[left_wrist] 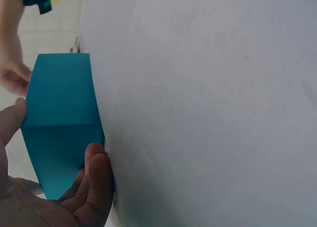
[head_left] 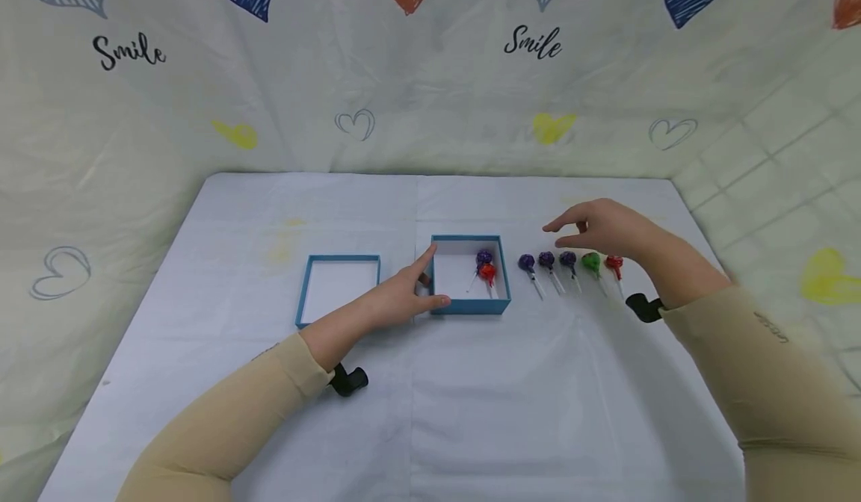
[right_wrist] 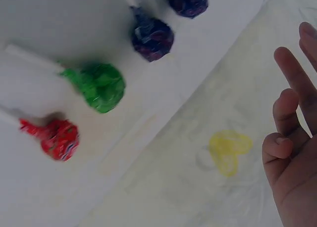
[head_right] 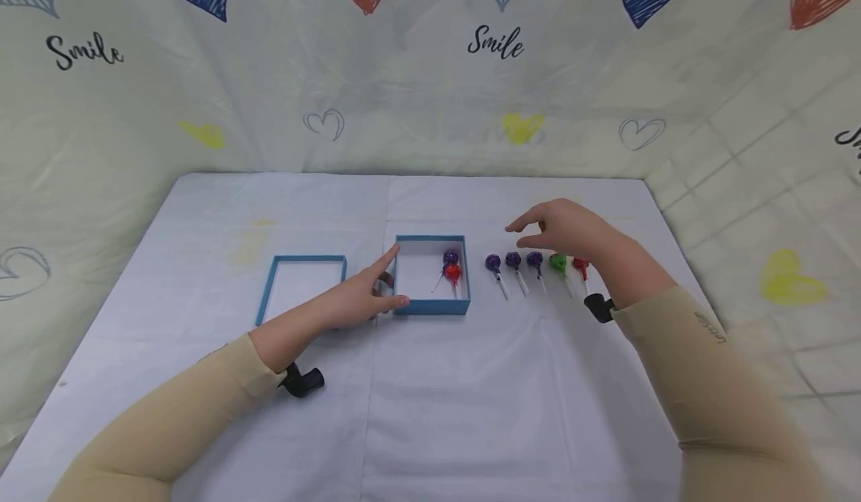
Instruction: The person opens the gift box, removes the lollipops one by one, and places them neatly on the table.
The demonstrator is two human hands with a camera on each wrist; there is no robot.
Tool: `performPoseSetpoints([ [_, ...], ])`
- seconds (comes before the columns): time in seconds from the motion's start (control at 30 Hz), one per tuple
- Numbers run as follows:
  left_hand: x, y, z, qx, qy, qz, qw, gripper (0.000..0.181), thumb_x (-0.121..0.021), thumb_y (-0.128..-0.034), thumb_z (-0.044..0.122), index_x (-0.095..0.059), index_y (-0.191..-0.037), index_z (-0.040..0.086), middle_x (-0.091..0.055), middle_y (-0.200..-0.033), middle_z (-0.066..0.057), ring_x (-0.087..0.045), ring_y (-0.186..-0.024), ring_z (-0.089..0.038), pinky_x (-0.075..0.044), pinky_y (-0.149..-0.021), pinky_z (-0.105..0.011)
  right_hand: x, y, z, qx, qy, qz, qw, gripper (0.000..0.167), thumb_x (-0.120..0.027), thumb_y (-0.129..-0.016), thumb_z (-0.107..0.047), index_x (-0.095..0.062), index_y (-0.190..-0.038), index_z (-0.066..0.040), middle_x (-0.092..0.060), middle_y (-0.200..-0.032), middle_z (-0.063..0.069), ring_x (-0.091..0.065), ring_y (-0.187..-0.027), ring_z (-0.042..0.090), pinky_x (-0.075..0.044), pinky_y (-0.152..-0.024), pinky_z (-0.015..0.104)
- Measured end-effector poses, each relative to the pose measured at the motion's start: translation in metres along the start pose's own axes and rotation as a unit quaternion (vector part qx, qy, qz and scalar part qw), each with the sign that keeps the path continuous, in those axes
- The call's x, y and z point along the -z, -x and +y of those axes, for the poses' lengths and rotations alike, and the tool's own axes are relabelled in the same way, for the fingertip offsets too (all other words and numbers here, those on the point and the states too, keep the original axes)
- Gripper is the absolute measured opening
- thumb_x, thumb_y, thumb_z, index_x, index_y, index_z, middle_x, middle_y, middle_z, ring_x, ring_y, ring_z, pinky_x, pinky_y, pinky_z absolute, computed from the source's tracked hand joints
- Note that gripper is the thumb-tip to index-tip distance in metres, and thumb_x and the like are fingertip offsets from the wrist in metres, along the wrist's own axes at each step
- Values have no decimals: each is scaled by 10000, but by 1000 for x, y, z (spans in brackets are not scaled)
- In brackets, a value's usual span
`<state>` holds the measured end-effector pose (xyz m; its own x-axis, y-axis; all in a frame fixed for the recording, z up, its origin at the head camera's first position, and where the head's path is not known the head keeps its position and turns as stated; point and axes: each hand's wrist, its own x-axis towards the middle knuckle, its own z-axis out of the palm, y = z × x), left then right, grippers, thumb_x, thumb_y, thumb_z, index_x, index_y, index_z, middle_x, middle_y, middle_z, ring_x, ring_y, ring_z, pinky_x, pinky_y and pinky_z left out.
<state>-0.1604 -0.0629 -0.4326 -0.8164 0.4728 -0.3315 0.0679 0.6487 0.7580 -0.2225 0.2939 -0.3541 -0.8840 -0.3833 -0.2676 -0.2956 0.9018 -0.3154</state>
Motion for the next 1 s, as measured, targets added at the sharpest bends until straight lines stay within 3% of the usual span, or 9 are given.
performPoseSetpoints([
  [0.13,0,-1,-1,0,4,-17,10000,999,-671,-908,527,38,-1593,364,-519,-1313,-45,-530,-972,-237,-413,-818,-383,-2,-13,-26,305,-34,-115,9995,278,-723,-926,-271,-736,-1203,-249,-659,-1233,42,-549,-880,219,-485,-688,351],
  [0.27,-1,-2,-2,-18,35,-25,10000,1004,-671,-905,535,37,-1594,360,-516,-1319,-44,-530,-967,-241,-415,-819,-387,-7,-26,-48,680,-32,-238,9974,280,-731,-918,-263,-741,-1198,-252,-672,-1197,2,-541,-807,204,-472,-668,350],
  [0.53,-2,-6,-3,-28,65,-29,10000,1002,-674,-902,537,29,-1594,365,-523,-1315,-35,-530,-970,-227,-411,-834,-386,-16,-43,-69,1008,124,-505,9935,281,-735,-914,-249,-748,-1194,-226,-691,-1139,-34,-536,-768,188,-473,-677,347],
  [0.63,-1,-6,-3,-16,25,-21,10000,1003,-676,-902,534,25,-1597,356,-527,-1300,-27,-535,-957,-234,-414,-826,-383,-22,-49,-77,1035,411,-690,9914,293,-746,-907,-271,-747,-1198,-234,-687,-1185,-37,-595,-916,190,-501,-816,390],
  [0.77,-1,-5,-3,-28,-26,-1,10000,1006,-677,-903,531,26,-1599,346,-529,-1286,-21,-534,-946,-231,-413,-824,-380,-31,-54,-86,1175,977,-876,9844,301,-760,-896,-267,-749,-1194,-233,-691,-1188,-37,-601,-1114,200,-455,-980,462],
  [1.0,1,-1,0,17,43,-29,10000,1002,-677,-905,525,39,-1589,375,-525,-1300,-18,-525,-839,-231,-414,-787,-378,-40,-61,-95,1294,1630,-1125,9716,225,-767,-890,-259,-775,-1114,-238,-705,-1084,-46,-601,-1008,187,-469,-950,458],
])
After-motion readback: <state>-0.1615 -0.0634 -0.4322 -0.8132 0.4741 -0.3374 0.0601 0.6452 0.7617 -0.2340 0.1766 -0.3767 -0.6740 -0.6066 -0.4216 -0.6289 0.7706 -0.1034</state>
